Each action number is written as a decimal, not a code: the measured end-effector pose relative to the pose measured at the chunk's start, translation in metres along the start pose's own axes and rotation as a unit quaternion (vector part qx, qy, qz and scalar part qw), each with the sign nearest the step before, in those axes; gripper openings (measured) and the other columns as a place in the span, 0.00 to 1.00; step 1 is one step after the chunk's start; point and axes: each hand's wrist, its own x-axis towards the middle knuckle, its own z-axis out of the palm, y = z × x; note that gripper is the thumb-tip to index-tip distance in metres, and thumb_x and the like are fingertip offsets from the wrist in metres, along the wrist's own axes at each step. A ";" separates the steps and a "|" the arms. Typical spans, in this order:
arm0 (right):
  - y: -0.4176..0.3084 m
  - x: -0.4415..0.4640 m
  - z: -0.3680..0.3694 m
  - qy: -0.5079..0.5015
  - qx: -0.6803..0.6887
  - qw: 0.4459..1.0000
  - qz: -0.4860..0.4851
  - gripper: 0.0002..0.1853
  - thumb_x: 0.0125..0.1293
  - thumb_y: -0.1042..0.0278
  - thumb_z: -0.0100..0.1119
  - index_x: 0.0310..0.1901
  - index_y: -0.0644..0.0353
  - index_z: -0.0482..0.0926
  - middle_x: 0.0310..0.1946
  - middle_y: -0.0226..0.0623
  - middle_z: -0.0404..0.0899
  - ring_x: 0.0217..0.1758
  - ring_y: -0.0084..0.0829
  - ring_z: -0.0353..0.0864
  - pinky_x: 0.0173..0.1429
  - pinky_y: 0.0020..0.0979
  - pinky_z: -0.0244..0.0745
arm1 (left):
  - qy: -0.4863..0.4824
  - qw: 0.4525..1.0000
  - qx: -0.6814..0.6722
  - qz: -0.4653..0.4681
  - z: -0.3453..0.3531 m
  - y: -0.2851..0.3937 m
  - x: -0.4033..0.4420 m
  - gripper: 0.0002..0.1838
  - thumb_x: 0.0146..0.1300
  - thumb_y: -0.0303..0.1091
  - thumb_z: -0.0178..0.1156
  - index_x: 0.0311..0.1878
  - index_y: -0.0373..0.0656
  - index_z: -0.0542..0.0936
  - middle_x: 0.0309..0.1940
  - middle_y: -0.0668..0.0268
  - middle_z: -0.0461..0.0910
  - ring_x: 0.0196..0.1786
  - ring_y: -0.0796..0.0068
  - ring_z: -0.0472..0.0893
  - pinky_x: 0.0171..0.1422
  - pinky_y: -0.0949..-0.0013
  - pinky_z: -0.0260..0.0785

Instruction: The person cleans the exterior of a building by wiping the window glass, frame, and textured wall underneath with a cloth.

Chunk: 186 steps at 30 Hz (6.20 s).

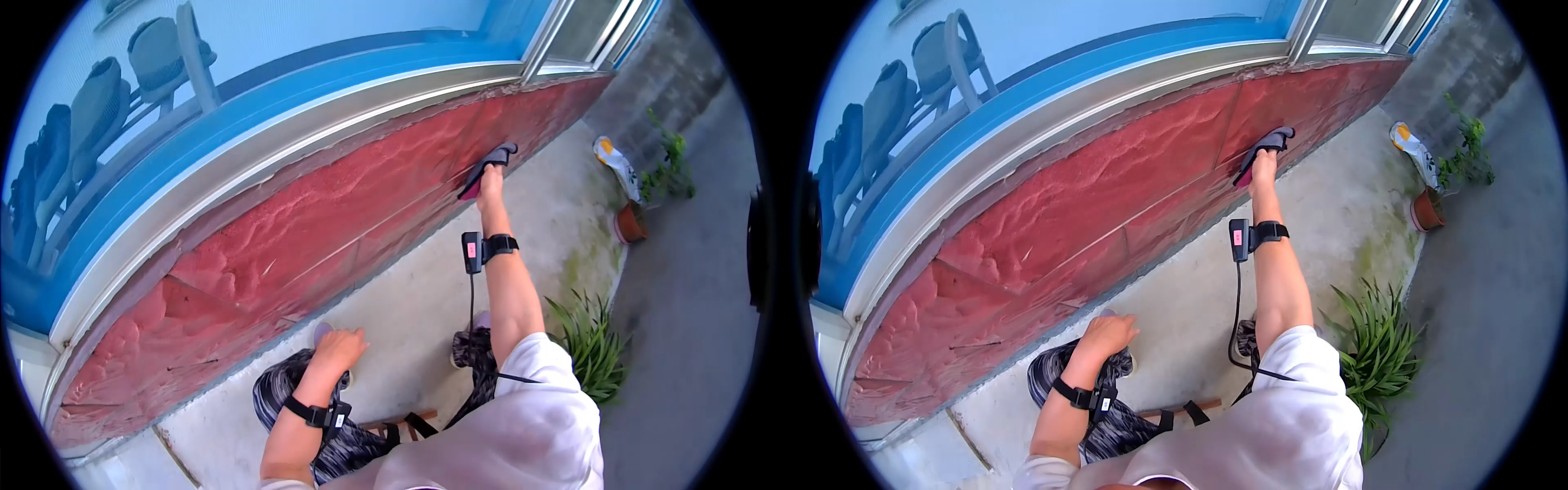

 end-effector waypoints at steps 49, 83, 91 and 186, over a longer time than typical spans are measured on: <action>-0.027 -0.401 -0.015 -0.411 -0.018 0.910 0.056 0.18 0.66 0.70 0.45 0.56 0.64 0.69 0.55 0.39 0.72 0.47 0.29 0.77 0.51 0.26 0.69 | 0.760 0.556 -0.193 -0.276 -0.055 -0.034 -0.078 0.36 0.60 0.28 0.50 0.69 0.40 0.46 0.64 0.30 0.37 0.67 0.32 0.43 0.68 0.51 0.44; 0.135 -0.330 -0.177 -0.269 -0.145 0.917 0.256 0.14 0.66 0.69 0.45 0.50 0.60 0.74 0.45 0.30 0.77 0.42 0.24 0.80 0.42 0.23 0.69 | 0.241 0.804 0.517 0.169 -0.075 -0.039 0.013 0.31 0.55 0.35 0.48 0.65 0.61 0.60 0.54 0.69 0.66 0.59 0.69 0.65 0.72 0.60 0.46; 0.139 -0.331 -0.174 -0.286 -0.149 0.912 0.252 0.13 0.66 0.68 0.45 0.50 0.58 0.75 0.44 0.29 0.78 0.41 0.23 0.79 0.42 0.23 0.68 | -0.010 0.783 0.616 0.088 -0.030 -0.132 -0.107 0.21 0.55 0.39 0.47 0.52 0.45 0.73 0.54 0.68 0.70 0.63 0.67 0.63 0.73 0.57 0.41; 0.001 -0.347 -0.120 -0.336 0.055 0.924 0.174 0.28 0.59 0.77 0.54 0.63 0.53 0.61 0.50 0.33 0.72 0.50 0.22 0.71 0.54 0.27 0.68 | 0.098 0.706 -0.689 -0.132 0.072 0.068 -0.055 0.32 0.64 0.58 0.46 0.64 0.46 0.64 0.62 0.65 0.64 0.65 0.68 0.60 0.65 0.57 0.50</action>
